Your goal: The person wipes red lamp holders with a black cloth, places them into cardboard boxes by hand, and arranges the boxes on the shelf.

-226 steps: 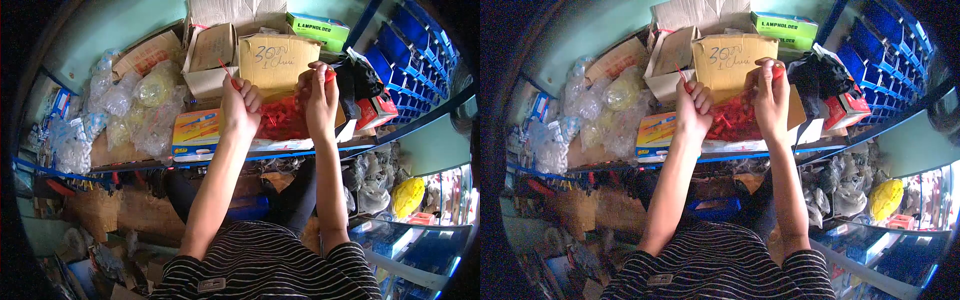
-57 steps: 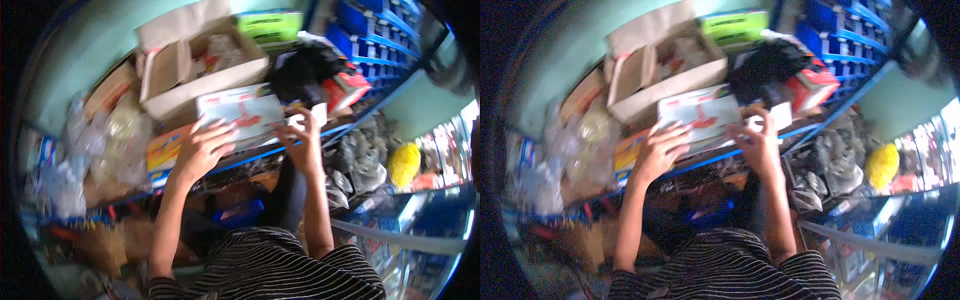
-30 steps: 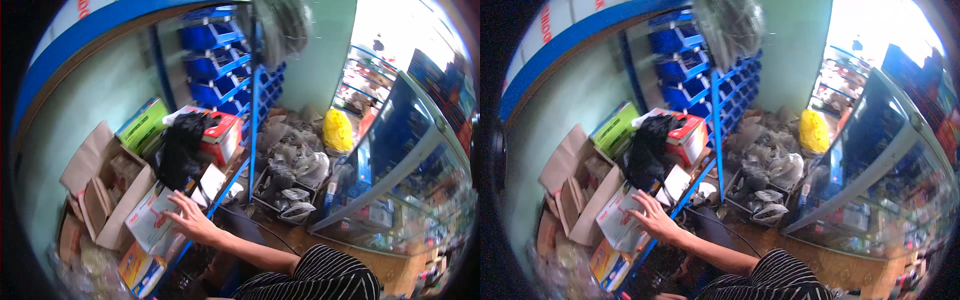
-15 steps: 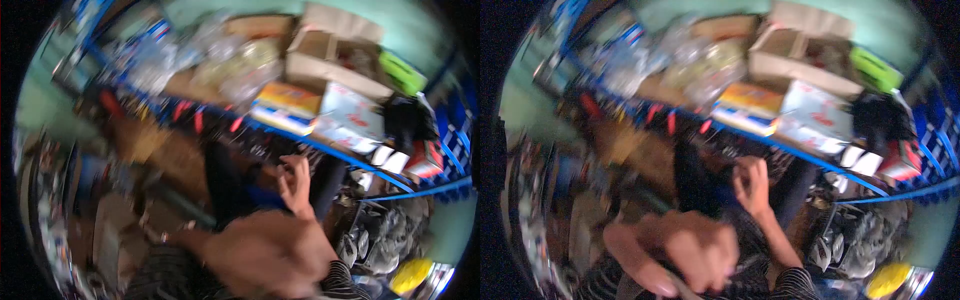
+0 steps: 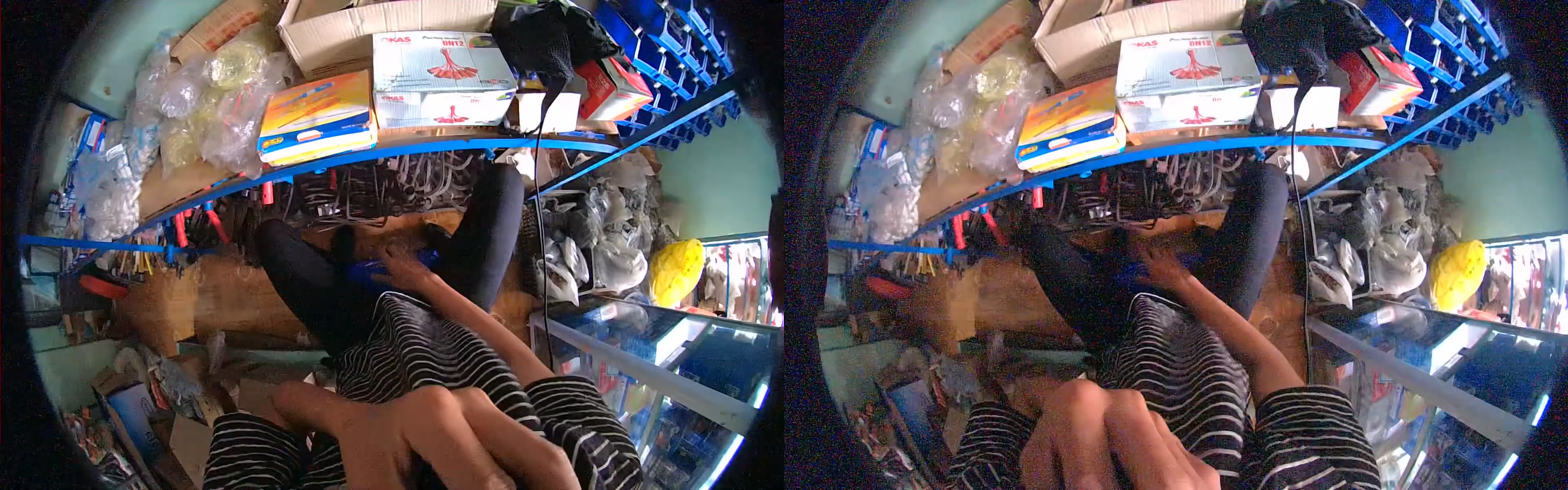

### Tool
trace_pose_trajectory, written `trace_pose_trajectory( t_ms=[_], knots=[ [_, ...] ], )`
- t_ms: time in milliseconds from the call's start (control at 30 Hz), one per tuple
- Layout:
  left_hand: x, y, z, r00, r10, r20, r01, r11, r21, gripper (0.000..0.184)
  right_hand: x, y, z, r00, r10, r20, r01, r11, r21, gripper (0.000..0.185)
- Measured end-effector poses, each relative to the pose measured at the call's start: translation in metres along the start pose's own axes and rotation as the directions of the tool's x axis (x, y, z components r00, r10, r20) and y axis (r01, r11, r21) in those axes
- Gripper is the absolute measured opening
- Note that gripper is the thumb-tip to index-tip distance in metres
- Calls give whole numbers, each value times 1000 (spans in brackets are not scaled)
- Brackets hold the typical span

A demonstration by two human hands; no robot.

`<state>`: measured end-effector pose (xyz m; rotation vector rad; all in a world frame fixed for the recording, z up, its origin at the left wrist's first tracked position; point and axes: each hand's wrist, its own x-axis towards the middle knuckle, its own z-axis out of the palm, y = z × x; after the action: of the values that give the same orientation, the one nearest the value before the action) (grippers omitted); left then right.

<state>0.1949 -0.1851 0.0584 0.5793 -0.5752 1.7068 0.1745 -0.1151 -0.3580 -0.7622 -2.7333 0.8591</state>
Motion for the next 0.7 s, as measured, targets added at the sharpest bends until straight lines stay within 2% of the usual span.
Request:
trace_pose_trajectory(
  t_ms=[67,100,167,233,267,300,333,400,433,500,533,567,600,667,700],
  knots=[
    [1,19,9,974,-153,-165,148,988,-45,42,-2,17,19,986,-71,150,75,997,-26,58],
    [6,12,5,987,-58,-147,54,998,-34,38,-2,23,26,979,-49,200,64,995,-71,59],
    [3,17,10,972,-101,-210,104,995,1,31,2,34,42,957,41,289,15,982,-188,61],
    [-4,32,18,943,-194,-270,223,972,79,25,3,49,88,946,80,315,-28,985,-168,60],
    [-3,34,19,945,-195,-264,224,971,85,26,3,56,79,939,88,334,-33,986,-166,59],
    [-4,38,21,946,-196,-258,226,970,92,26,-4,61,74,956,86,282,-58,993,-107,58],
    [-10,26,9,983,-66,-174,92,985,146,27,-7,48,45,968,54,247,-45,998,-40,58],
    [-17,22,8,991,49,-128,-19,974,227,28,-7,43,42,965,45,259,-76,991,112,56],
    [-21,19,8,989,107,-104,-76,962,264,29,-6,51,52,948,88,306,-145,975,168,56],
    [-20,53,5,997,-74,-9,73,949,307,27,-7,23,3,980,-86,178,65,990,123,55],
    [-18,70,2,986,-163,38,141,930,340,26,-9,22,6,980,4,198,-24,995,99,48],
    [-29,58,-2,990,-122,70,92,936,339,26,-11,20,9,972,94,217,-112,991,73,43],
    [-32,65,-8,979,-147,142,77,910,407,25,-15,19,8,968,127,216,-142,989,52,42],
    [-37,79,-19,939,-193,285,15,850,527,25,-21,22,6,965,121,231,-130,991,26,40],
    [-37,95,-23,907,-269,324,19,794,607,23,-22,23,6,966,99,238,-106,994,19,39]
  ],
)
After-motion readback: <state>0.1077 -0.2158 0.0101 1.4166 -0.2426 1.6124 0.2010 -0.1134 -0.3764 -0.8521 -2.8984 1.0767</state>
